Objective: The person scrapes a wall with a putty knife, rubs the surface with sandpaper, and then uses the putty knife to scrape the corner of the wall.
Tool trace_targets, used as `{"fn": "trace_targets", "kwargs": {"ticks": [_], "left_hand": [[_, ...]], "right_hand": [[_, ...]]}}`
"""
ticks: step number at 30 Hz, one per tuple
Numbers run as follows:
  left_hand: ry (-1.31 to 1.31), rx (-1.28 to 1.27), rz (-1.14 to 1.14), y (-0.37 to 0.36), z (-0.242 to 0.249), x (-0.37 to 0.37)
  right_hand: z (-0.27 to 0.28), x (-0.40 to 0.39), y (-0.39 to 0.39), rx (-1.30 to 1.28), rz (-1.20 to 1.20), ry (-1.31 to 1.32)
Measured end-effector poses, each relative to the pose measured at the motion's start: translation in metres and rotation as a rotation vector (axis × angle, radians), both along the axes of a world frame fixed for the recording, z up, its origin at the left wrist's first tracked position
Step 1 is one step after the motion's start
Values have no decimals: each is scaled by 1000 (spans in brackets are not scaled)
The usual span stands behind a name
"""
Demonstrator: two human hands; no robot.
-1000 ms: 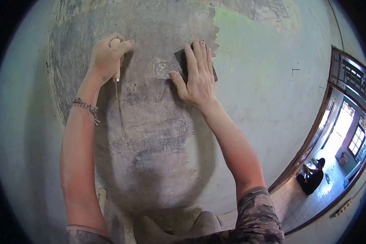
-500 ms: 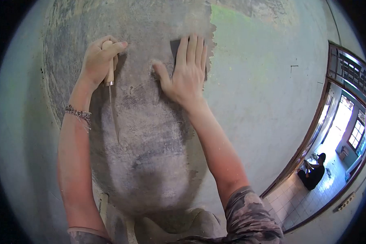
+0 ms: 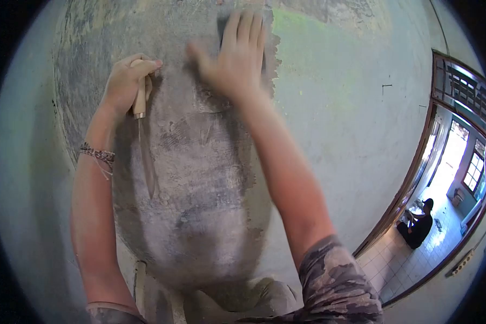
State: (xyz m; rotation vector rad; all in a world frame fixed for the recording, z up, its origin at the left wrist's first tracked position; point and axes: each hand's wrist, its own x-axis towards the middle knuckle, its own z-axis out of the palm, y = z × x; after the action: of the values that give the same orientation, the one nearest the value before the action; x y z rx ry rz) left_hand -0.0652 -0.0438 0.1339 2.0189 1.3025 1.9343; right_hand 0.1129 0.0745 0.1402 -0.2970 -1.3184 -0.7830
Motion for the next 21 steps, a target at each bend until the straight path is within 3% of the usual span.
{"fn": "trace_targets", "kwargs": {"ticks": [1,3,4,7,9,11,13,16,19,21], "left_hand": [[-1,10,3,0,0,0],[16,-19,-38,-3,1,-4],[16,-18,-29,-4,2,-6],[-41,-32,-33,0,-1,-5],[-31,12,-12,3,0,-5],[-23,10,-44,4,2,-5],[-19,17,-56,2,4,-7],[-61,-5,-69,-1,-1,-2],[-67,4,-61,-2,-2,-3],[-78,25,-28,-1,2,-1]], "right_hand": [[31,3,-8,10,3,-1],[81,9,-32,-240,-149,7],[71,5,-26,-169,-115,44],[-40,-3,-8,-21,-38,-33],[-38,-2,-9,-25,-36,-32],[3,3,-7,-13,-40,-45],[83,3,-5,-109,156,-85],[47,-25,-5,102,102,148],[-46,-26,-24,-30,167,-13],[-1,-22,-30,-60,189,10]]}}
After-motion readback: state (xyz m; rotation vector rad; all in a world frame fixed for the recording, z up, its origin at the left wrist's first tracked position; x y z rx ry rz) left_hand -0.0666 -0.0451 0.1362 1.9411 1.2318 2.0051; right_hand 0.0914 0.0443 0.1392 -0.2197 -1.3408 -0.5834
